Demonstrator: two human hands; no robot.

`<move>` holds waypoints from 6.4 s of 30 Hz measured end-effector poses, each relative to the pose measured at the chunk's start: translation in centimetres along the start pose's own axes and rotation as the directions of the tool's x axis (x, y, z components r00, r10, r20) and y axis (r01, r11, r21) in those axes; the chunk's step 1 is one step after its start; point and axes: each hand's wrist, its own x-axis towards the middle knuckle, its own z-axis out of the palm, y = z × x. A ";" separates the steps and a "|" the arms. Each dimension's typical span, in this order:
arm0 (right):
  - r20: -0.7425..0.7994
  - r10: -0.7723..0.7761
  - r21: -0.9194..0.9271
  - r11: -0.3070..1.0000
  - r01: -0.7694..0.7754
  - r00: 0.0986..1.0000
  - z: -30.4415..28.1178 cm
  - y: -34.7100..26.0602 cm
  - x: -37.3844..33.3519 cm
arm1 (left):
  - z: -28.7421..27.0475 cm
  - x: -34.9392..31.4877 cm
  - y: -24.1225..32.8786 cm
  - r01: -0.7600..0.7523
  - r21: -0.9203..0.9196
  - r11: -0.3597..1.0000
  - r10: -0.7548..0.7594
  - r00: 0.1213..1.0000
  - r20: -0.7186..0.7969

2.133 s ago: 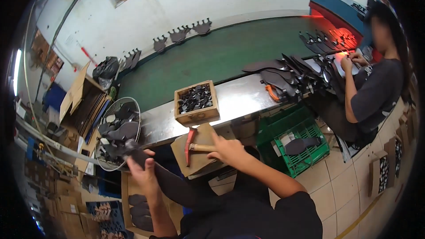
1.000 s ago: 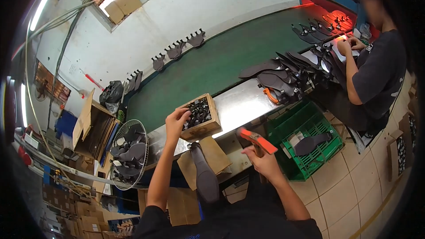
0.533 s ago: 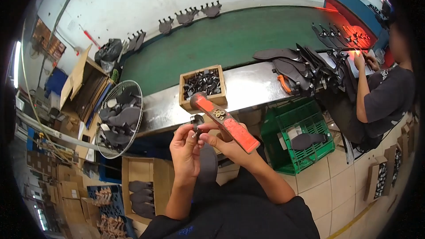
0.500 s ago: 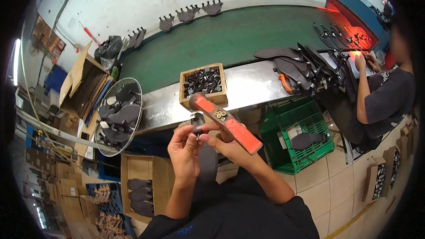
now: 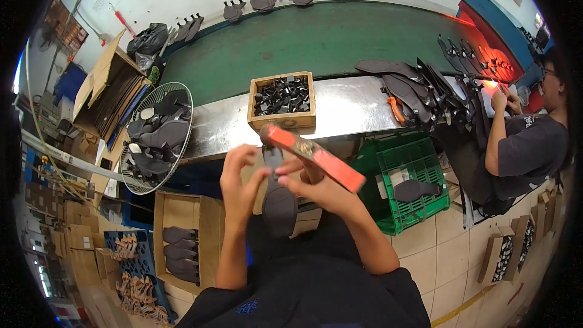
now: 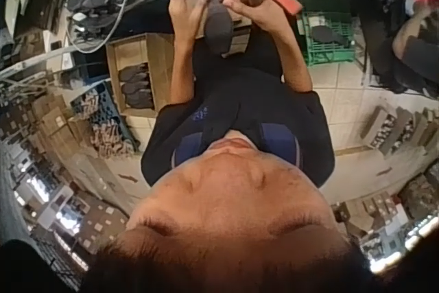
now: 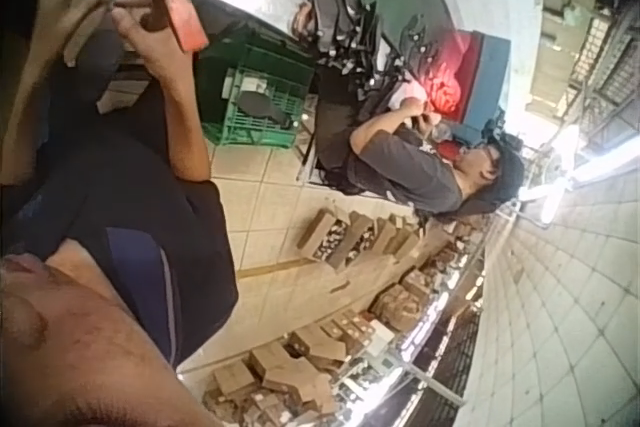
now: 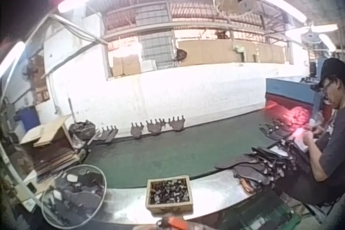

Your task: Assemble and attach small components to shoe soles using a hammer.

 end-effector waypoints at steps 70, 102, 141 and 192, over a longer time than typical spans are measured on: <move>0.269 -0.432 -0.852 0.310 0.422 0.861 1.0 1.2 0.9 | -2.6 -5.8 -0.5 0.281 -0.394 0.875 -0.054 0.865 0.498; 0.935 -0.157 -0.154 0.630 0.761 0.319 1.6 -5.9 -4.2 | -4.4 -7.9 6.1 0.638 -0.555 0.534 0.375 0.409 0.832; -0.871 -0.059 -0.045 0.998 0.040 0.488 -19.1 12.7 -18.7 | 17.6 -2.5 10.7 0.071 -0.300 0.951 0.151 0.743 0.652; -0.144 -0.966 -0.868 0.019 -0.496 0.215 -49.1 -5.6 -3.9 | 1.6 0.3 -6.4 0.512 -0.680 0.524 -0.592 0.794 0.142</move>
